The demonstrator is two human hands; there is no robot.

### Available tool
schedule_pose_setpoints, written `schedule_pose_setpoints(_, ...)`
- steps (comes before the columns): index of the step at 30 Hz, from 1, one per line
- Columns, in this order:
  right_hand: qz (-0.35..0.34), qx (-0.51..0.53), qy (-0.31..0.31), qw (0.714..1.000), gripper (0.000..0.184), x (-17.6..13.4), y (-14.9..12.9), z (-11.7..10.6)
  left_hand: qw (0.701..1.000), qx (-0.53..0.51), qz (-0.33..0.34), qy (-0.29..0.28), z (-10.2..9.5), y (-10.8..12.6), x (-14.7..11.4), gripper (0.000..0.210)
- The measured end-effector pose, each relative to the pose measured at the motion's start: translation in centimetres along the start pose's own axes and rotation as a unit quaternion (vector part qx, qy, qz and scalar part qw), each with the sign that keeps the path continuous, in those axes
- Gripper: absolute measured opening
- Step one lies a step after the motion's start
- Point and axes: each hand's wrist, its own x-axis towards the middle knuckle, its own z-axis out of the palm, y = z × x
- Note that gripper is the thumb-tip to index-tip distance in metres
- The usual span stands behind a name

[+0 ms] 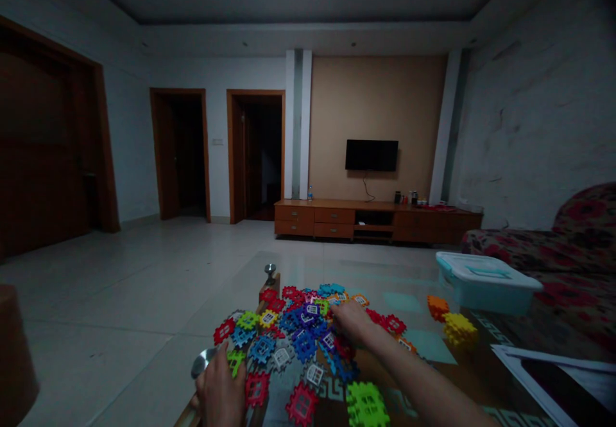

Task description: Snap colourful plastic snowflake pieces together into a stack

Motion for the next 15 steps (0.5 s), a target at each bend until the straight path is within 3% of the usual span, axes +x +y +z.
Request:
schedule_pose_setpoints(3,0.043,0.048,0.016,0.998,0.026,-0.4,1.0,0.2,0.990,-0.134,0.028,0.014,0.2,2.9,-1.9,0.053)
schedule_pose_setpoints(8,0.107,0.130,0.052,0.984,0.058,-3.0,3.9,1.6,0.924,-0.332,0.174,-0.073,2.8,9.5,-7.9,0.051)
schedule_pose_setpoints(12,0.151,0.152,0.070,0.974,0.062,-6.1,6.3,2.7,0.875,-0.348,0.292,-0.170,4.5,12.1,-11.4,0.058)
schedule_pose_setpoints(15,0.145,0.163,0.071,0.973,0.056,-7.6,7.2,3.1,0.877,-0.283,0.314,-0.227,4.7,12.5,-12.2,0.063)
